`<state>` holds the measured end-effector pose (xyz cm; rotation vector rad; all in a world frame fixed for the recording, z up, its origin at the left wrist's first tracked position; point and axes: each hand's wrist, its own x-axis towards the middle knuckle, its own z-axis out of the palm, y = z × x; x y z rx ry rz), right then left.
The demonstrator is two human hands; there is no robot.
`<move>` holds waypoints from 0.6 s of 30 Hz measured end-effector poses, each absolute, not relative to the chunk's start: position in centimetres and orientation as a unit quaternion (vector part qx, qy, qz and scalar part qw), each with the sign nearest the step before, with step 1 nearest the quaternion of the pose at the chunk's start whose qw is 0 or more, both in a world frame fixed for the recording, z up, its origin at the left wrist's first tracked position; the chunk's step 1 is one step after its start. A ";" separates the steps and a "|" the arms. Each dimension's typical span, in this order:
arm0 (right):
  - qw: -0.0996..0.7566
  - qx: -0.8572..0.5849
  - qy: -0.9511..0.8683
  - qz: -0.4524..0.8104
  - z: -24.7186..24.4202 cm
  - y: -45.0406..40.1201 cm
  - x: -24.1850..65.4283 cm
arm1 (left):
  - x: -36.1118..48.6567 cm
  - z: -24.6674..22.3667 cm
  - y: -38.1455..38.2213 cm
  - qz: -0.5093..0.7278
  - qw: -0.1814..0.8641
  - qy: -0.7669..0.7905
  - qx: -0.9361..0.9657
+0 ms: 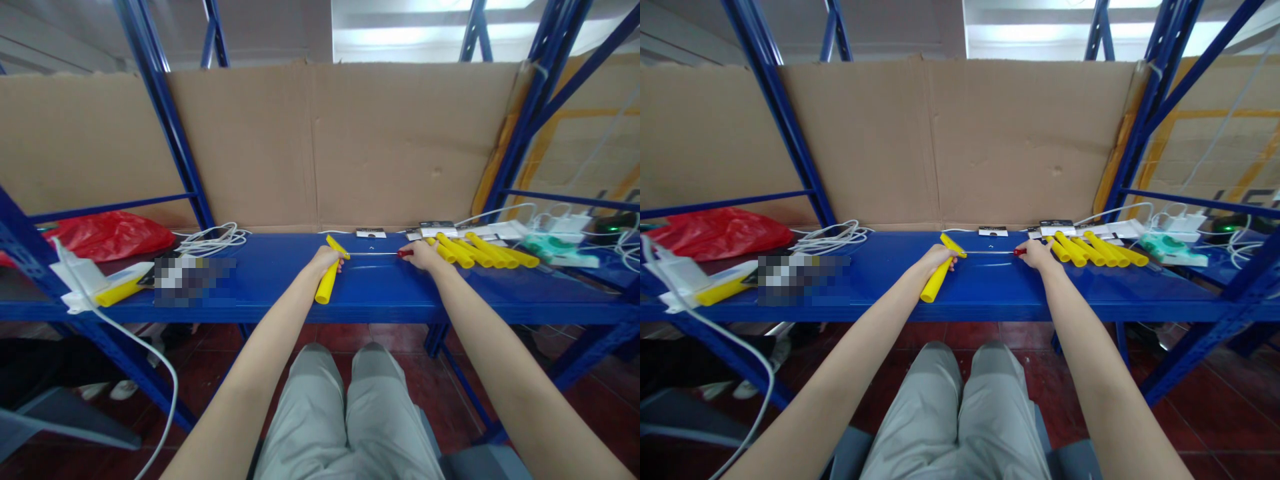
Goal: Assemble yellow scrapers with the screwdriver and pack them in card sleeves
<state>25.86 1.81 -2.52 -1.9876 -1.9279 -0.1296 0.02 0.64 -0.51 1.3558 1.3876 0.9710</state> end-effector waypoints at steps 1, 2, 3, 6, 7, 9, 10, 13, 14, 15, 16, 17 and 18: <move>0.182 -0.705 -0.684 -0.044 -2.5 1.8 25.8 | 0.0 -0.6 0.7 0.394 0.461 0.566 0.558; 0.180 -0.706 -0.684 -0.041 -2.4 1.7 25.8 | 0.0 -0.6 0.7 0.391 0.455 0.568 0.564; 0.177 -0.707 -0.683 -0.038 -2.4 1.6 25.8 | 0.1 -0.7 0.8 0.387 0.449 0.569 0.569; 0.166 -0.707 -0.686 -0.031 -2.2 1.4 25.7 | 0.1 -0.7 0.8 0.377 0.430 0.574 0.586; 0.165 -0.706 -0.688 -0.031 -2.2 1.4 25.7 | 0.1 -0.7 0.8 0.373 0.424 0.575 0.591; 0.165 -0.705 -0.689 -0.031 -2.1 1.4 25.7 | 0.2 -0.6 0.8 0.366 0.412 0.579 0.600; 0.164 -0.706 -0.688 -0.030 -2.1 1.4 25.7 | 0.2 -0.6 0.8 0.362 0.405 0.581 0.606; 0.152 -0.713 -0.684 -0.027 -2.0 1.4 25.7 | 0.3 -0.5 1.0 0.344 0.375 0.585 0.631; 0.147 -0.714 -0.684 -0.027 -2.0 1.3 25.7 | 0.3 -0.5 1.1 0.335 0.363 0.587 0.642; 0.143 -0.715 -0.684 -0.027 -1.9 1.3 25.6 | 0.3 -0.5 1.2 0.325 0.351 0.589 0.651; 0.139 -0.715 -0.685 -0.028 -1.9 1.2 25.6 | 0.3 -0.5 1.3 0.314 0.338 0.593 0.660; 0.137 -0.715 -0.685 -0.028 -1.8 1.2 25.5 | 0.3 -0.5 1.4 0.305 0.325 0.597 0.667; 0.136 -0.714 -0.686 -0.028 -1.8 1.1 25.5 | 0.3 -0.5 1.4 0.296 0.311 0.601 0.674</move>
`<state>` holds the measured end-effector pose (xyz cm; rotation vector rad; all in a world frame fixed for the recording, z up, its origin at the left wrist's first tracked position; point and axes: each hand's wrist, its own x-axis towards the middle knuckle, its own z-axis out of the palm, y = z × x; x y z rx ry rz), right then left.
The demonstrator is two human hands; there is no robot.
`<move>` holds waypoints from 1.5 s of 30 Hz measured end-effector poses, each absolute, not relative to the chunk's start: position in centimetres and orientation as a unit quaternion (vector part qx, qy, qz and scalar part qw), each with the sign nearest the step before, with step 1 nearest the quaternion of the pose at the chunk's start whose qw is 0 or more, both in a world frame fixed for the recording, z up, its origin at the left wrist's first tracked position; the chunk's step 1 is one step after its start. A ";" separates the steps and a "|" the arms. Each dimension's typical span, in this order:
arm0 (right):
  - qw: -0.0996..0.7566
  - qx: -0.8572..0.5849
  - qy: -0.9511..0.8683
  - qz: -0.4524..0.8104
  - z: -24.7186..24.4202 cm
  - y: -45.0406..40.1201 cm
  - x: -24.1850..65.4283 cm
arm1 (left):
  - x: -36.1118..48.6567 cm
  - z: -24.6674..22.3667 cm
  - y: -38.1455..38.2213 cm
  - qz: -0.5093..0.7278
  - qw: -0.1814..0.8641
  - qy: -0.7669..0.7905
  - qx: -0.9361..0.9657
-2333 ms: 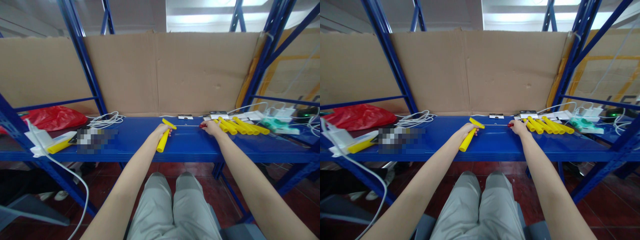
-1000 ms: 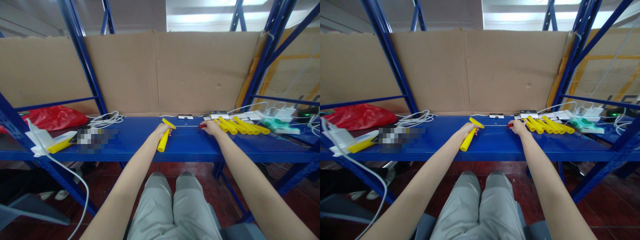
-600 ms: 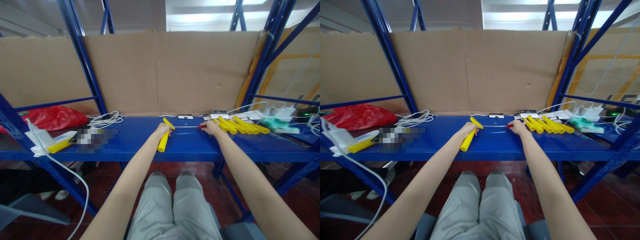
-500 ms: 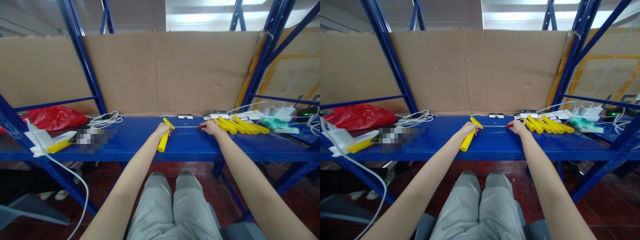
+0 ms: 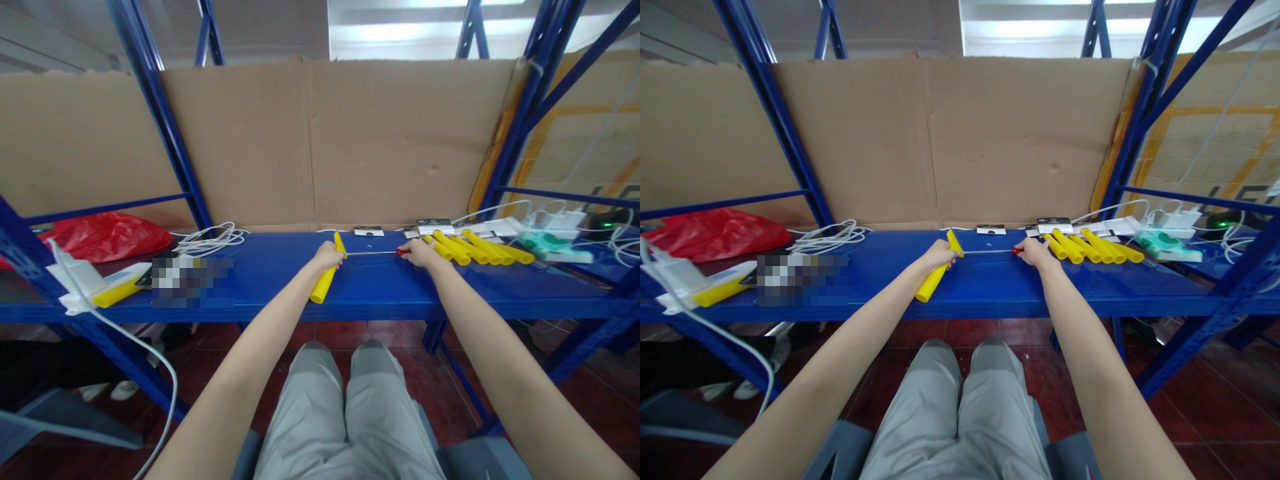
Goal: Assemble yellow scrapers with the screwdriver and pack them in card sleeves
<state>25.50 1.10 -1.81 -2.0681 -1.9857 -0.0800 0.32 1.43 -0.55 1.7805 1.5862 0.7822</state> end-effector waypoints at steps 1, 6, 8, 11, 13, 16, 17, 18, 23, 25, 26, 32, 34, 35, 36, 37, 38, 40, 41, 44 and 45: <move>0.137 -0.714 -0.686 -0.028 -1.8 1.1 25.5 | 0.3 -0.5 1.5 0.288 0.298 0.603 0.682; 0.138 -0.708 -0.691 -0.036 -1.9 1.2 25.5 | -0.1 -0.3 1.2 0.244 0.255 0.605 0.714; 0.138 -0.706 -0.694 -0.038 -2.0 1.2 25.5 | -0.3 -0.2 1.0 0.229 0.245 0.602 0.724; 0.139 -0.701 -0.699 -0.033 -1.9 1.1 25.4 | -0.5 0.1 0.9 0.219 0.243 0.598 0.732; 0.138 -0.700 -0.700 -0.031 -1.8 1.0 25.3 | -0.7 0.1 0.8 0.222 0.250 0.596 0.730; 0.139 -0.699 -0.701 -0.030 -1.7 0.8 25.0 | -0.9 0.1 1.0 0.229 0.273 0.595 0.721; 0.140 -0.698 -0.702 -0.029 -1.7 0.7 24.9 | -1.0 0.1 1.1 0.236 0.288 0.593 0.714; 0.141 -0.698 -0.701 -0.028 -1.6 0.7 24.9 | -1.1 0.0 1.2 0.247 0.308 0.590 0.704; 0.147 -0.696 -0.702 -0.036 -1.8 0.9 25.0 | -2.0 -0.4 2.1 0.311 0.420 0.564 0.639; 0.149 -0.691 -0.706 -0.045 -1.9 1.0 25.1 | -2.3 -0.6 2.4 0.325 0.441 0.560 0.622; 0.150 -0.689 -0.707 -0.048 -2.0 1.1 25.1 | -2.4 -0.6 2.5 0.328 0.446 0.561 0.616; 0.152 -0.689 -0.707 -0.046 -2.0 1.0 25.0 | -2.3 -0.3 2.1 0.324 0.433 0.579 0.610; 0.150 -0.687 -0.710 -0.042 -1.9 0.8 24.8 | -2.2 -0.2 2.0 0.323 0.430 0.578 0.614; 0.149 -0.686 -0.711 -0.041 -1.8 0.8 24.7 | -2.1 -0.2 1.9 0.323 0.429 0.578 0.614; 0.149 -0.686 -0.711 -0.042 -1.8 0.7 24.7 | -2.1 -0.2 1.9 0.323 0.428 0.579 0.614; 0.150 -0.687 -0.710 -0.044 -1.8 0.7 24.7 | -2.1 -0.2 1.9 0.323 0.427 0.581 0.613; 0.152 -0.687 -0.709 -0.046 -1.8 0.7 24.6 | -2.1 -0.2 2.0 0.323 0.427 0.582 0.612; 0.156 -0.686 -0.709 -0.049 -1.8 0.8 24.6 | -2.1 -0.2 2.1 0.323 0.426 0.584 0.611; 0.157 -0.686 -0.709 -0.049 -1.8 0.8 24.6 | -2.1 -0.2 2.1 0.324 0.425 0.583 0.612; 0.153 -0.688 -0.708 -0.042 -1.8 0.8 24.5 | -2.0 -0.2 2.1 0.324 0.424 0.581 0.614; 0.151 -0.690 -0.707 -0.039 -1.8 0.8 24.6 | -2.0 -0.2 2.1 0.323 0.425 0.580 0.615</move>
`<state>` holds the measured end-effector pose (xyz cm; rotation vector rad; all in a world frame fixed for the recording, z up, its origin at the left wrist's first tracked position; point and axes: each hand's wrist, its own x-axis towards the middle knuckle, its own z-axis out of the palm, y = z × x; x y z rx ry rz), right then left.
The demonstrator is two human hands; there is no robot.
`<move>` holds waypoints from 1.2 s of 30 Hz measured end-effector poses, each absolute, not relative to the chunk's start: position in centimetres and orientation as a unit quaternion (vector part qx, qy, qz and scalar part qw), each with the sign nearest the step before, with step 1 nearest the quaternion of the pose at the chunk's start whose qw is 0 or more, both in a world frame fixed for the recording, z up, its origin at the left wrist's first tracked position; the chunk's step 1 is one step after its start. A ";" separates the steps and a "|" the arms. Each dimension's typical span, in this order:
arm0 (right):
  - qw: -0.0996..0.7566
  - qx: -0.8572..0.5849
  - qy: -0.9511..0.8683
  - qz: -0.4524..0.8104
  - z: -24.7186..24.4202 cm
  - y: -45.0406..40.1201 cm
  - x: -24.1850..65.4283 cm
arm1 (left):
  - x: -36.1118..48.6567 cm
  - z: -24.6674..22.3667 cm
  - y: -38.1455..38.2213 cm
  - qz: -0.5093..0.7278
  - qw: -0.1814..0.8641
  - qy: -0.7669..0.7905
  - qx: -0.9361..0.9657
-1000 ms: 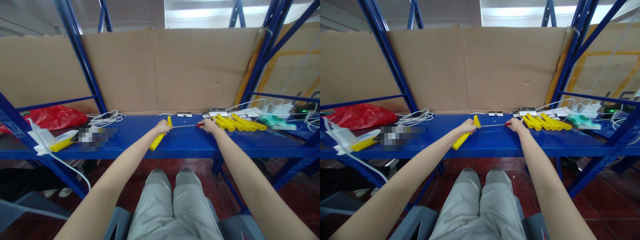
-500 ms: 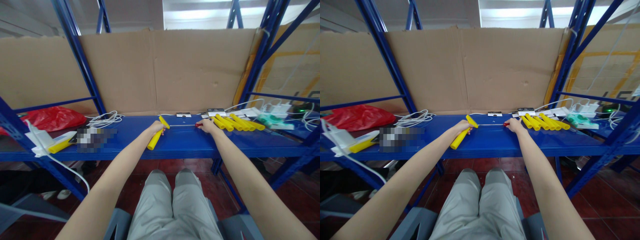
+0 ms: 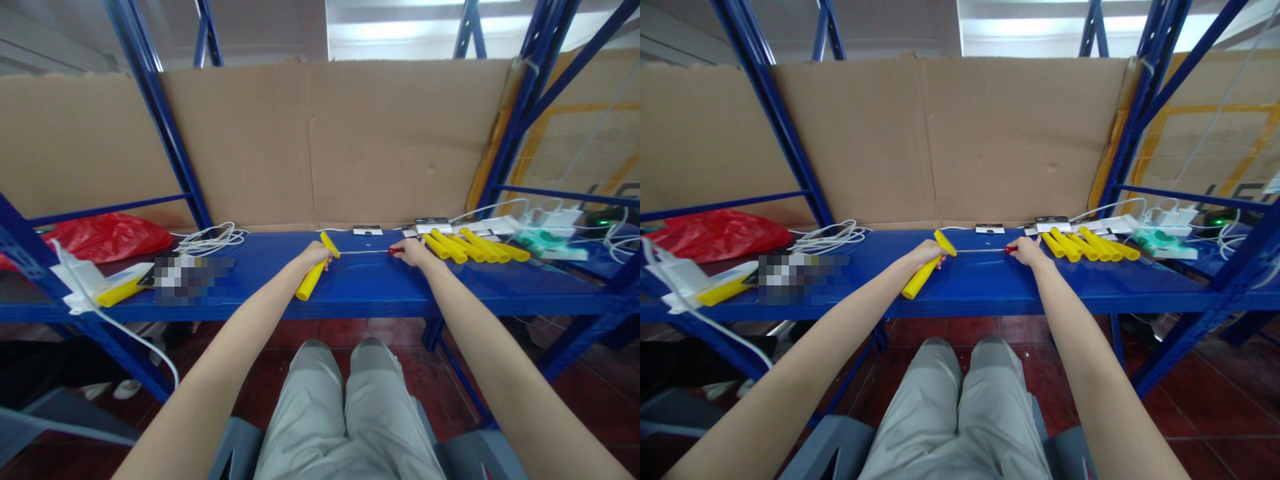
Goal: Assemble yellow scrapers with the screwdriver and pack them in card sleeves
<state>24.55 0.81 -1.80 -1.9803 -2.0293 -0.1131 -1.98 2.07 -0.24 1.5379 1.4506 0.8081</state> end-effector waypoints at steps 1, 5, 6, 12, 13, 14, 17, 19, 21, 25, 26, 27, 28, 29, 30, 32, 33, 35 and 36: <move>0.151 -0.690 -0.707 -0.038 -1.8 0.8 24.6 | -2.0 -0.2 2.1 0.322 0.426 0.579 0.616; 0.157 -0.683 -0.712 -0.049 -2.1 1.1 24.8 | -1.9 -0.2 2.1 0.319 0.425 0.579 0.618; 0.158 -0.681 -0.713 -0.052 -2.1 1.2 24.9 | -1.9 -0.2 2.1 0.319 0.424 0.580 0.618; 0.148 -0.689 -0.708 -0.041 -1.9 0.9 24.6 | -1.8 -0.2 2.0 0.319 0.421 0.581 0.619; 0.146 -0.690 -0.708 -0.039 -1.9 0.8 24.5 | -1.8 -0.2 1.9 0.318 0.420 0.582 0.620; 0.147 -0.690 -0.708 -0.038 -1.8 0.7 24.5 | -1.7 -0.2 1.9 0.317 0.417 0.583 0.621; 0.150 -0.685 -0.712 -0.040 -1.7 0.5 24.4 | -1.6 -0.1 1.7 0.316 0.412 0.586 0.622; 0.150 -0.686 -0.711 -0.042 -1.7 0.6 24.4 | -1.6 -0.1 1.7 0.315 0.412 0.586 0.622; 0.150 -0.687 -0.710 -0.045 -1.8 0.7 24.5 | -1.6 -0.2 1.7 0.316 0.414 0.585 0.622; 0.150 -0.679 -0.717 -0.055 -2.0 0.9 24.6 | -1.8 -0.3 2.0 0.324 0.424 0.586 0.610; 0.148 -0.676 -0.719 -0.056 -2.0 0.9 24.5 | -1.8 -0.3 2.0 0.327 0.427 0.586 0.606; 0.146 -0.675 -0.721 -0.055 -1.9 0.9 24.5 | -1.9 -0.3 2.1 0.331 0.431 0.585 0.603; 0.143 -0.675 -0.722 -0.054 -1.9 0.9 24.5 | -1.9 -0.3 2.1 0.333 0.433 0.583 0.601; 0.141 -0.675 -0.722 -0.054 -1.9 0.9 24.4 | -1.9 -0.3 2.1 0.335 0.436 0.581 0.601; 0.139 -0.675 -0.723 -0.055 -1.9 0.8 24.4 | -1.9 -0.3 2.0 0.335 0.437 0.579 0.601; 0.138 -0.674 -0.723 -0.059 -1.8 0.8 24.4 | -1.9 -0.3 2.0 0.337 0.437 0.577 0.603; 0.138 -0.673 -0.724 -0.062 -1.8 0.8 24.5 | -1.9 -0.4 1.9 0.338 0.436 0.576 0.604; 0.138 -0.675 -0.722 -0.064 -1.9 0.8 24.6 | -1.9 -0.4 1.9 0.343 0.435 0.572 0.605; 0.139 -0.677 -0.720 -0.063 -1.9 0.8 24.7 | -1.9 -0.4 1.9 0.345 0.434 0.572 0.605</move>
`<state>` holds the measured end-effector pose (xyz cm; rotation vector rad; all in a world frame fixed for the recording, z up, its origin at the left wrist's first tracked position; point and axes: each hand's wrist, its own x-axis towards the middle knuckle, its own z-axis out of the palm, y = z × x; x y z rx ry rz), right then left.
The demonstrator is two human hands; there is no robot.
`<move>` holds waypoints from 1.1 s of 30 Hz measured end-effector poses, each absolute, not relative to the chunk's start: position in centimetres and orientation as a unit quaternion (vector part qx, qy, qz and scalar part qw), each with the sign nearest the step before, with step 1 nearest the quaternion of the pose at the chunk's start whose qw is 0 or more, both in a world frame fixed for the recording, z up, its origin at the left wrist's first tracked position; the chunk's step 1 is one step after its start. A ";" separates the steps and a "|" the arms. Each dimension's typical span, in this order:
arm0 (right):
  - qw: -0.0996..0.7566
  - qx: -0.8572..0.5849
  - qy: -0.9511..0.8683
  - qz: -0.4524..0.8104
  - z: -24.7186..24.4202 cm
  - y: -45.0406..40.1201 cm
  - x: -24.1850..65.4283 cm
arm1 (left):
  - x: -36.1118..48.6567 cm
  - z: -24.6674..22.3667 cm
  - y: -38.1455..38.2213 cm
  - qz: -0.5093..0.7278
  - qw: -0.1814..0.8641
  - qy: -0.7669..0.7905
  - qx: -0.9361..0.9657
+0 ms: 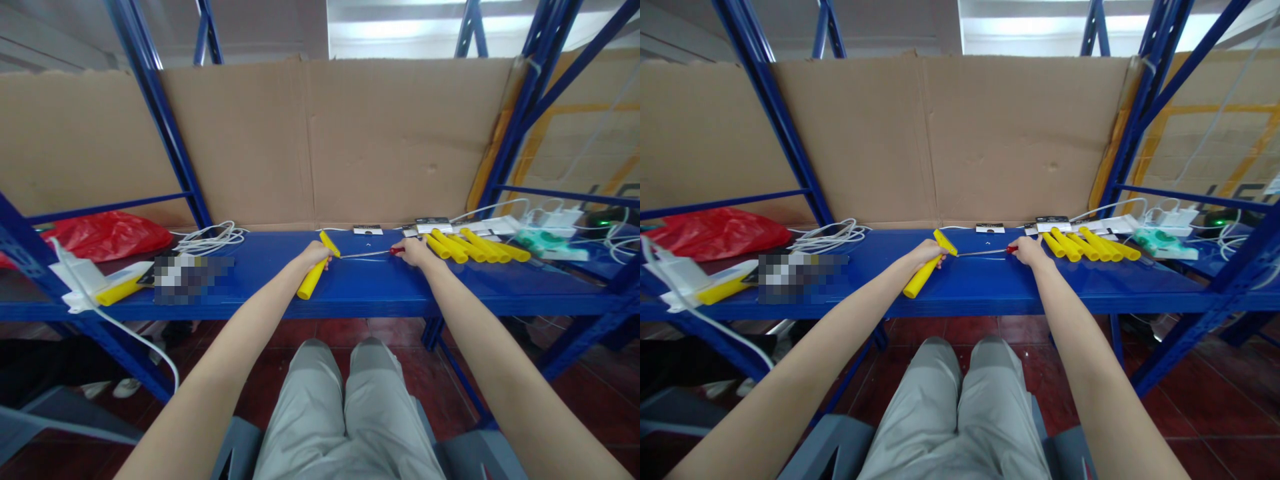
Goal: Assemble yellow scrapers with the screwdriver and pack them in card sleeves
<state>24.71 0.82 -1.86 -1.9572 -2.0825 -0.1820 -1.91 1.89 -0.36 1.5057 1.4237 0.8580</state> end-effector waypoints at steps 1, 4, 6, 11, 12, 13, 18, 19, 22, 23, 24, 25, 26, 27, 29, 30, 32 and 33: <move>0.141 -0.678 -0.719 -0.062 -1.9 0.8 24.8 | -1.9 -0.4 1.9 0.345 0.434 0.572 0.604; 0.154 -0.679 -0.716 -0.059 -1.9 0.9 24.8 | -1.9 -0.2 1.8 0.342 0.431 0.577 0.603; 0.162 -0.679 -0.713 -0.057 -1.9 1.0 24.9 | -1.9 -0.1 1.8 0.334 0.426 0.584 0.604; 0.171 -0.679 -0.711 -0.059 -2.2 1.5 25.1 | -1.8 0.1 1.7 0.321 0.415 0.594 0.610; 0.172 -0.678 -0.712 -0.060 -2.2 1.5 25.2 | -1.8 0.1 1.7 0.320 0.413 0.594 0.611; 0.173 -0.676 -0.713 -0.063 -2.3 1.6 25.2 | -1.8 0.1 1.7 0.320 0.412 0.594 0.612; 0.173 -0.673 -0.716 -0.066 -2.3 1.6 25.1 | -1.7 -0.1 1.9 0.320 0.404 0.593 0.619; 0.172 -0.674 -0.716 -0.065 -2.3 1.5 25.1 | -1.7 -0.1 1.9 0.320 0.401 0.594 0.620; 0.172 -0.673 -0.716 -0.064 -2.3 1.4 25.0 | -1.6 -0.3 2.3 0.316 0.394 0.597 0.623; 0.172 -0.672 -0.717 -0.065 -2.3 1.5 25.0 | -1.6 -0.3 2.4 0.315 0.394 0.598 0.623; 0.172 -0.671 -0.718 -0.066 -2.3 1.5 25.1 | -1.6 -0.3 2.4 0.313 0.394 0.599 0.623; 0.172 -0.670 -0.718 -0.068 -2.3 1.6 25.1 | -1.5 -0.3 2.5 0.312 0.395 0.600 0.622; 0.173 -0.669 -0.719 -0.070 -2.4 1.6 25.1 | -1.5 -0.3 2.5 0.311 0.395 0.601 0.621; 0.173 -0.668 -0.721 -0.073 -2.4 1.7 25.2 | -1.5 -0.3 2.5 0.310 0.397 0.602 0.620; 0.171 -0.664 -0.724 -0.078 -2.4 1.8 25.3 | -1.4 -0.3 2.5 0.309 0.398 0.603 0.618; 0.169 -0.662 -0.726 -0.081 -2.5 1.8 25.3 | -1.4 -0.3 2.4 0.310 0.397 0.603 0.618; 0.162 -0.660 -0.729 -0.087 -2.4 1.7 25.2 | -1.3 -0.3 2.3 0.310 0.392 0.603 0.622; 0.158 -0.659 -0.730 -0.089 -2.3 1.6 25.1 | -1.3 -0.3 2.3 0.309 0.387 0.603 0.626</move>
